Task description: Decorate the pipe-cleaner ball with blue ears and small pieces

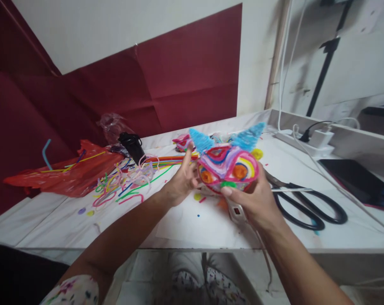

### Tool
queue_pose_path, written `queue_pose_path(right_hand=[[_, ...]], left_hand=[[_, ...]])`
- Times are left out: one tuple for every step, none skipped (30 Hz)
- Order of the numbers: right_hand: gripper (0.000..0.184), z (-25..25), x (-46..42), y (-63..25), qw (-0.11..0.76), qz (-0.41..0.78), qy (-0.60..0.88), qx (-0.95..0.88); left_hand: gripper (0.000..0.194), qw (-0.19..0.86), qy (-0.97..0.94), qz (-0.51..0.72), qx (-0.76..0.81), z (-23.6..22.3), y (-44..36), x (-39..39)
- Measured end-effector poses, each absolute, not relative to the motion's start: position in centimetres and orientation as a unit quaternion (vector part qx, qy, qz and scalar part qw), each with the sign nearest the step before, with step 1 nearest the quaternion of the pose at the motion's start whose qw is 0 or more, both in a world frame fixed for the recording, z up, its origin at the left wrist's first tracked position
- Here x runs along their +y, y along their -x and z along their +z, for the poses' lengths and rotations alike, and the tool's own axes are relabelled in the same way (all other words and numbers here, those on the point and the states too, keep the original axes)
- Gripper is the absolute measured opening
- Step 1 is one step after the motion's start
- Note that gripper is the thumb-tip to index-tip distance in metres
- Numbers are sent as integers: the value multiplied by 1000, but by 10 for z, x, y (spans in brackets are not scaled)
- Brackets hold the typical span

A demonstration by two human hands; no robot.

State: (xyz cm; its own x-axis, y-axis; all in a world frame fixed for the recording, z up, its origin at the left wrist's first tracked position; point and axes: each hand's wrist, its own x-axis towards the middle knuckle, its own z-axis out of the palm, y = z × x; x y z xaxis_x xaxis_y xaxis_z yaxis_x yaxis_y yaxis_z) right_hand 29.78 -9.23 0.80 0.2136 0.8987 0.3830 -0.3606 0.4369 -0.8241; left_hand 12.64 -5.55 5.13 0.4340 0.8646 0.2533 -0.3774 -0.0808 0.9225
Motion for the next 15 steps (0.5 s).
queue_pose_path(right_hand=[[78,12,-92,-301,728,439,294,-437],[79,15,-92,-305,735,438,289,-429],[78,18,-92,-309,741,434,286,-424],[76,19,-92,-313,745,430,285,-422],[74,20,-92,-318,748,424,287,-421],[72,20,-93,-322,751,418,290,-420],[70,18,-93,-327,752,414,294,-420],[69,17,-94,-332,753,409,299,-419],[68,14,-95,-336,755,405,304,-417],[69,12,-96,-340,756,401,308,-415],[69,9,-97,-344,758,397,312,-413],[68,7,-98,-347,759,394,316,-412],[68,4,-99,-349,760,390,320,-411],[67,2,-100,-352,761,385,322,-410],[67,1,-100,-353,762,382,326,-409]], left_hand=[[112,631,-557,484,239,48,-122,-48],[100,615,-566,482,266,44,-117,-41],[86,584,-577,481,307,38,-112,-33],[71,538,-600,475,353,32,-106,-26],[56,472,-635,466,396,25,-101,-19],[41,395,-676,447,432,19,-96,-14],[29,340,-710,422,450,14,-93,-10],[20,306,-734,399,457,9,-92,-8],[15,279,-760,371,454,6,-92,-7],[14,260,-787,343,443,4,-94,-6],[14,236,-814,313,428,3,-98,-6],[16,199,-845,279,411,3,-102,-7],[20,155,-873,246,392,4,-108,-8],[24,112,-894,216,376,4,-114,-9],[27,74,-908,194,364,5,-121,-11]])
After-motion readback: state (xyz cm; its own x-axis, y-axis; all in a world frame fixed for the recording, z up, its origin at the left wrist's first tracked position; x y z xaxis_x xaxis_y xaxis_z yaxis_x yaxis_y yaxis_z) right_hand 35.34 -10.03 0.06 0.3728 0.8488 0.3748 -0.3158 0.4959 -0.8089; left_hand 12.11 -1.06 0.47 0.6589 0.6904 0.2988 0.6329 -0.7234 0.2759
